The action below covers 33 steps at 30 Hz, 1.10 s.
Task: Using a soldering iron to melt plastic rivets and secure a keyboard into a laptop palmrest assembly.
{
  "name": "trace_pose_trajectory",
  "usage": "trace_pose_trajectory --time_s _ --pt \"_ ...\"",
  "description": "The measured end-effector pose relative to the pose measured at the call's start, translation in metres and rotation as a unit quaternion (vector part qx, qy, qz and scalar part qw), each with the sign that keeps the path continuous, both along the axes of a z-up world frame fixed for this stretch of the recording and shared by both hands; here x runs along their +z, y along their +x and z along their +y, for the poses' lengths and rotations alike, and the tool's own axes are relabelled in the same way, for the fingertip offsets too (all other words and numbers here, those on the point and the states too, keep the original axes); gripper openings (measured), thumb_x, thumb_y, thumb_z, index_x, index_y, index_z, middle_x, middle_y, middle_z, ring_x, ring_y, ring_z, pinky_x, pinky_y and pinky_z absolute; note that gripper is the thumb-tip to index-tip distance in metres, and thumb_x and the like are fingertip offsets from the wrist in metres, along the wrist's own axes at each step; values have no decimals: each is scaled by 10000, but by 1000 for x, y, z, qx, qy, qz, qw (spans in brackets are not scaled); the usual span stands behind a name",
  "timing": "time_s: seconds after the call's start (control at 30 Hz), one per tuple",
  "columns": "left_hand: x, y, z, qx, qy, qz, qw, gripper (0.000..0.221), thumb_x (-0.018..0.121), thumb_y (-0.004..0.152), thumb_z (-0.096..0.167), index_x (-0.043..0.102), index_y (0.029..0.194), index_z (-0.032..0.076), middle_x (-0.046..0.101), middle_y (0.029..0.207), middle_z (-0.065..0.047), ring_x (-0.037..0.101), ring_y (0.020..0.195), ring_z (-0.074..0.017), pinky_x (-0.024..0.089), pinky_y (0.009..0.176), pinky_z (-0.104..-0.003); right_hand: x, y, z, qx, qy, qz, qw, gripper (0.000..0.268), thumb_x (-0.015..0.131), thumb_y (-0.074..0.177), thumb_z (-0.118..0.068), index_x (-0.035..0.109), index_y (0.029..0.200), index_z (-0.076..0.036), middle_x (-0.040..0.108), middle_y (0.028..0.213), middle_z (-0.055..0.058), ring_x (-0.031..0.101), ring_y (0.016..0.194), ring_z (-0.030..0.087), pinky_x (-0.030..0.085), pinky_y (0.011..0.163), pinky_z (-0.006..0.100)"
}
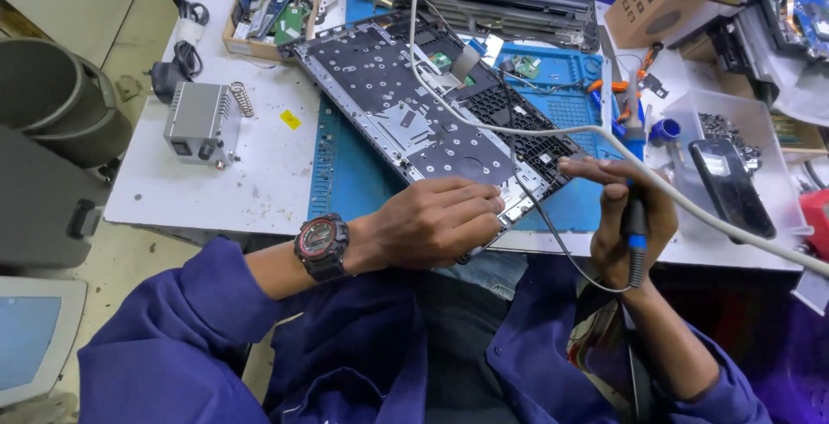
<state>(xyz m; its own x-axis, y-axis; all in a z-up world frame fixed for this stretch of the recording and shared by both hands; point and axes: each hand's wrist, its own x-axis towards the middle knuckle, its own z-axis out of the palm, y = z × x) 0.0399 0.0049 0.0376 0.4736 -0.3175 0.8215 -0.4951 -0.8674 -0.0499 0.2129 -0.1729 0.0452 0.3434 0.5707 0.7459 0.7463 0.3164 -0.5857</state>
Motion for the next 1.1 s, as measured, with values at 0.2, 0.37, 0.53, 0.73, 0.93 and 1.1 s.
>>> trace_pose_trajectory --time_s 0.2,0.37,0.53,0.73,0.93,1.1 --pt "-9 5 -2 11 -45 -25 999 196 492 1059 75 626 929 13 654 844 -132 743 971 -340 604 828 -401 -11 14 8 108 2 -73 992 319 866 786 11 590 932 79 728 1095 345 732 1013 544 600 881 630" --pt "-23 12 -4 17 -44 -23 999 197 486 1051 78 633 926 41 636 813 -95 737 918 -304 597 842 -384 -26 12 16 124 36 -132 983 309 861 769 61 586 906 32 731 1023 298 713 960 516 598 886 630" --pt "-27 12 -7 18 -35 -17 999 177 508 1046 74 655 949 55 656 821 -84 744 920 -292 599 844 -372 -45 8 22 140 79 -138 977 252 818 802 94 592 880 14 729 929 278 711 868 479 607 820 591" --pt "-23 7 -9 22 -58 9 998 234 446 1074 86 665 1009 34 664 883 -88 733 966 -283 594 858 -365 -53 11 20 156 72 -108 979 274 810 776 130 590 873 -2 742 897 242 733 873 434 611 805 531" --pt "-22 7 -9 65 0 -14 998 235 489 1068 84 703 1001 13 655 904 -115 724 929 -281 600 808 -357 -45 8 21 167 76 -117 976 288 794 779 161 557 812 1 746 887 270 741 838 442 627 761 538" --pt "-31 13 -13 98 35 -28 994 219 537 1060 105 698 944 14 627 871 -108 702 871 -262 582 756 -335 -50 5 18 156 66 -150 974 236 763 819 144 572 817 5 733 935 284 716 824 472 619 726 559"
